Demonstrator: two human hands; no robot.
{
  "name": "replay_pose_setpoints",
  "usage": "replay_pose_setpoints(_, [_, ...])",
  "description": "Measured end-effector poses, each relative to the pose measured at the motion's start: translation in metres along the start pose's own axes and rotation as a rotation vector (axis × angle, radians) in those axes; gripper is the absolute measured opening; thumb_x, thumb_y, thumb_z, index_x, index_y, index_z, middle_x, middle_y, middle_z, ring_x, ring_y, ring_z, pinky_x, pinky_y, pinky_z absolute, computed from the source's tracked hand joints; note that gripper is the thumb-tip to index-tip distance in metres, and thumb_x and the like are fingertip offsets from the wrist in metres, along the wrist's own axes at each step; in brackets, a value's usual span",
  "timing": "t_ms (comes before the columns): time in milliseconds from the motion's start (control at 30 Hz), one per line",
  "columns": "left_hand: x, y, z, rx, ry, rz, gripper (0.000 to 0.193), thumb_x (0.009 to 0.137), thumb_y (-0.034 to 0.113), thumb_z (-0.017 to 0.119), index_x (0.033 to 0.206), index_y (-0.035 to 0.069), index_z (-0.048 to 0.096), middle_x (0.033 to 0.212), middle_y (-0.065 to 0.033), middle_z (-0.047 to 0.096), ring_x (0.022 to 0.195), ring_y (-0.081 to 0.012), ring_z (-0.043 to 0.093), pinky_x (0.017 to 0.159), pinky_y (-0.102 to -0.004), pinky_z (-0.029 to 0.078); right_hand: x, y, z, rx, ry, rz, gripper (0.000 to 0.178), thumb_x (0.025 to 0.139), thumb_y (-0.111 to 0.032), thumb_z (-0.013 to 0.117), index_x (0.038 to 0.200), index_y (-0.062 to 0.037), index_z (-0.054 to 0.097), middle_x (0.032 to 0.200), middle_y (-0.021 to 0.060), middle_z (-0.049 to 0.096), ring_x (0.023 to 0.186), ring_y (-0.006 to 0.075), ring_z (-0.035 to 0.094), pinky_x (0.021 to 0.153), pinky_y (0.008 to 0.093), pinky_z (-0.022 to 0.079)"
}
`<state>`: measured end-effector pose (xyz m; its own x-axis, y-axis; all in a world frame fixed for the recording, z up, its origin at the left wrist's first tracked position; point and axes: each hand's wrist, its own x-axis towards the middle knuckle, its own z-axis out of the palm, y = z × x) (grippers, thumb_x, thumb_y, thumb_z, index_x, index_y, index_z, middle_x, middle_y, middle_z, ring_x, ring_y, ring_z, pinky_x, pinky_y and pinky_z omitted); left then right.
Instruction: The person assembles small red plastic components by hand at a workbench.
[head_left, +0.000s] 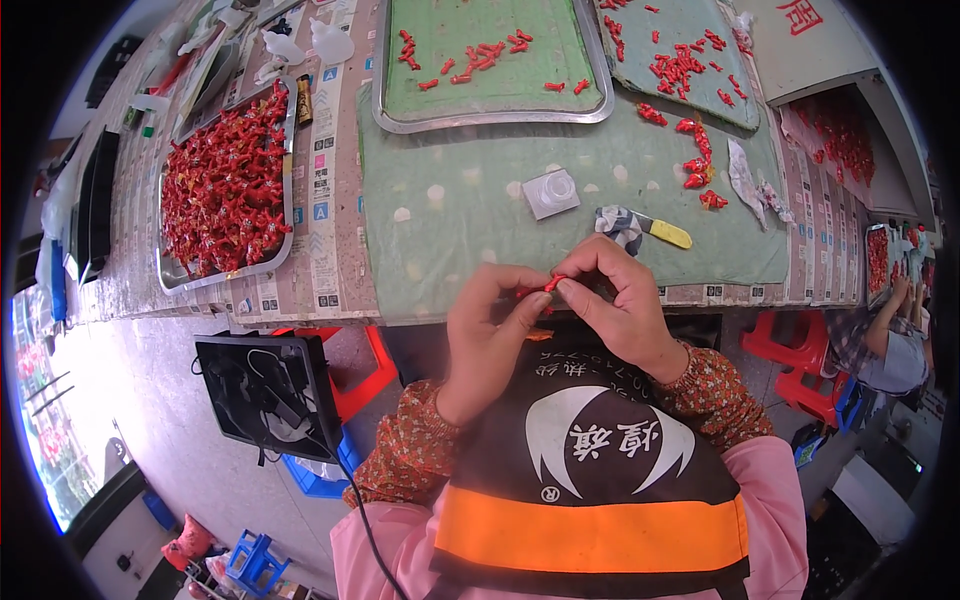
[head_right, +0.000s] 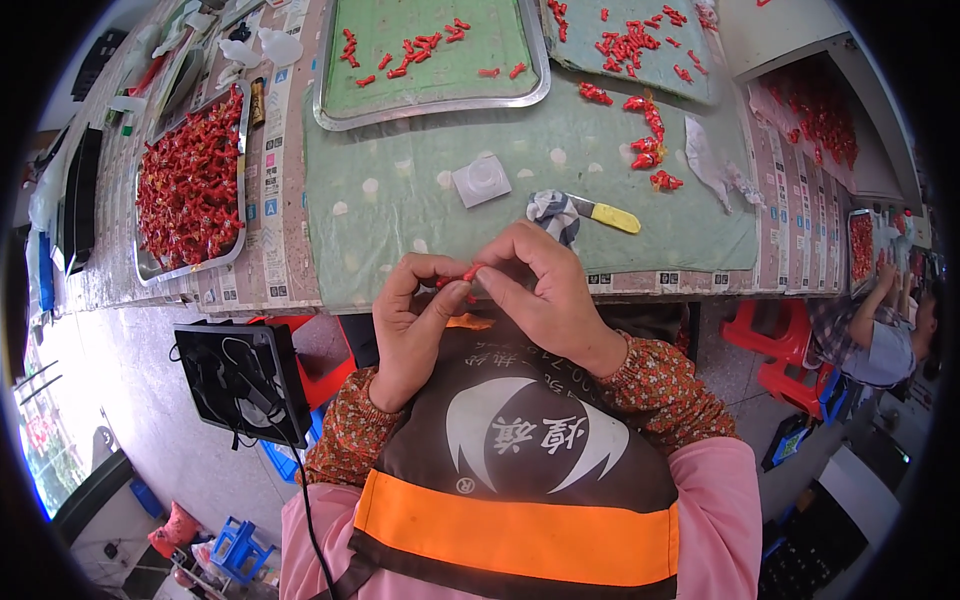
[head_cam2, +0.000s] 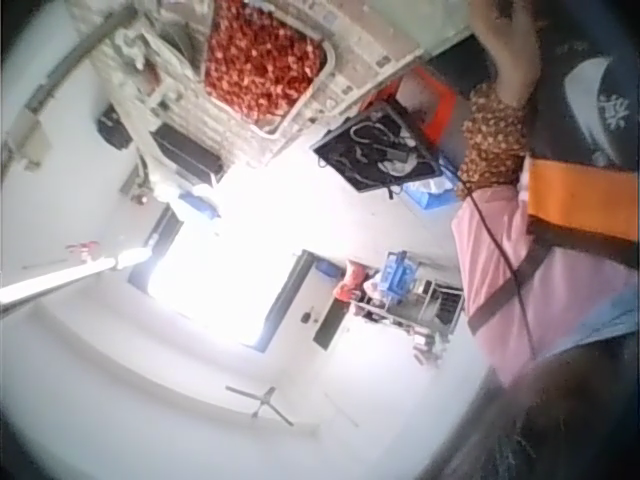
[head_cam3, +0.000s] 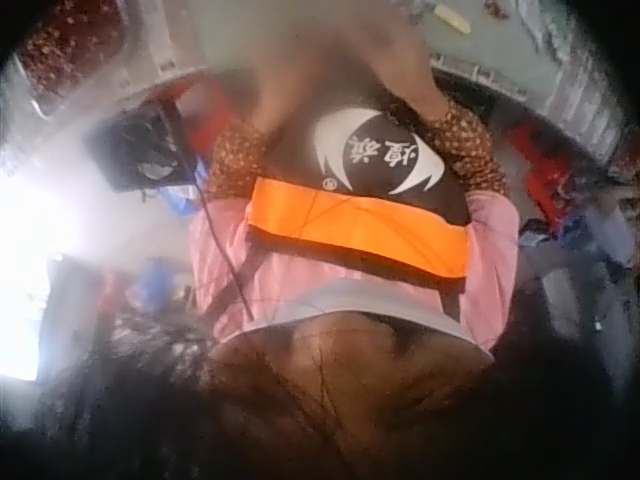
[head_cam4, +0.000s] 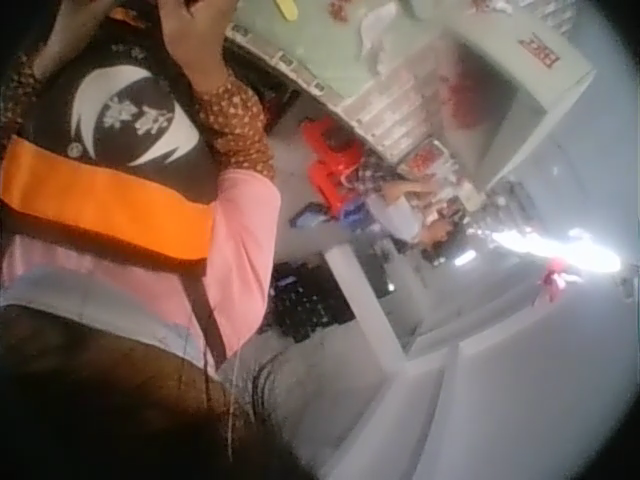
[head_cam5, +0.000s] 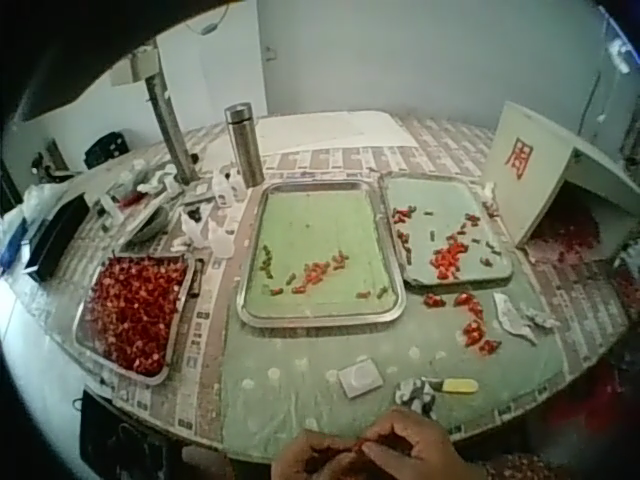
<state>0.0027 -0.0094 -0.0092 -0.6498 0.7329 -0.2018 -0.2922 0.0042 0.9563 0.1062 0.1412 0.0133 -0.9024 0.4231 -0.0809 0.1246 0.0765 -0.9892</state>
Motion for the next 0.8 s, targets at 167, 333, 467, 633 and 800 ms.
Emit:
replay_pose_setpoints(167, [0.001, 0.002, -0.002, 0.063, -0.03, 0.015, 0.012, 0.089, -0.001, 0.065, 0.101, -0.001, 0.063, 0.097, -0.0057, 0.063, 0.088, -0.0116, 0.06, 0.079, -0.0259, 0.049, 0.0, 0.0, -0.003, -0.051, -0.02, -0.018, 0.007, 0.091, -0.006, 0.063, 0.094, 0.0, 0.06, 0.09, 0.0024, 0.053, 0.079, 0.0081, 0.049, 0.07, 0.0222, 0.04])
replay_pose_setpoints(333, [0.002, 0.003, -0.004, 0.072, -0.057, 0.014, 0.011, 0.091, -0.001, 0.063, 0.101, 0.0, 0.063, 0.097, -0.0046, 0.062, 0.087, -0.0102, 0.06, 0.074, -0.0242, 0.049, 0.001, -0.006, -0.006, -0.066, -0.022, 0.028, 0.006, 0.089, -0.003, 0.064, 0.092, -0.0004, 0.059, 0.088, 0.0024, 0.052, 0.076, 0.0083, 0.048, 0.068, 0.0225, 0.039])
replay_pose_setpoints(467, [0.005, 0.006, -0.004, -0.048, -0.034, -0.077, 0.015, 0.093, 0.001, 0.061, 0.108, 0.003, 0.062, 0.098, -0.0019, 0.06, 0.085, -0.0077, 0.06, 0.068, -0.0216, 0.05, 0.012, -0.013, -0.015, -0.16, 0.067, -0.164, 0.008, 0.086, 0.002, 0.065, 0.091, -0.0012, 0.059, 0.087, 0.0033, 0.053, 0.074, 0.0092, 0.048, 0.066, 0.0225, 0.04])
replay_pose_setpoints(633, [0.006, 0.008, -0.002, -0.111, 0.044, -0.078, 0.026, 0.095, 0.004, 0.059, 0.121, 0.003, 0.053, 0.103, -0.0045, 0.06, 0.085, -0.0083, 0.06, 0.069, -0.0209, 0.054, 0.039, -0.015, -0.027, -0.547, 0.356, -0.422, 0.018, 0.079, 0.008, 0.069, 0.092, -0.0023, 0.061, 0.085, 0.009, 0.058, 0.07, 0.0169, 0.055, 0.061, 0.0293, 0.046])
replay_pose_setpoints(800, [0.008, 0.008, -0.005, -0.142, 0.048, -0.09, 0.031, 0.095, 0.004, 0.059, 0.124, 0.003, 0.05, 0.103, -0.0056, 0.061, 0.087, -0.009, 0.061, 0.068, -0.0211, 0.055, 0.059, 0.002, -0.03, -0.759, 0.394, -0.646, 0.022, 0.076, 0.005, 0.071, 0.095, -0.0034, 0.063, 0.086, 0.0097, 0.058, 0.073, 0.0256, 0.057, 0.062, 0.0352, 0.047])
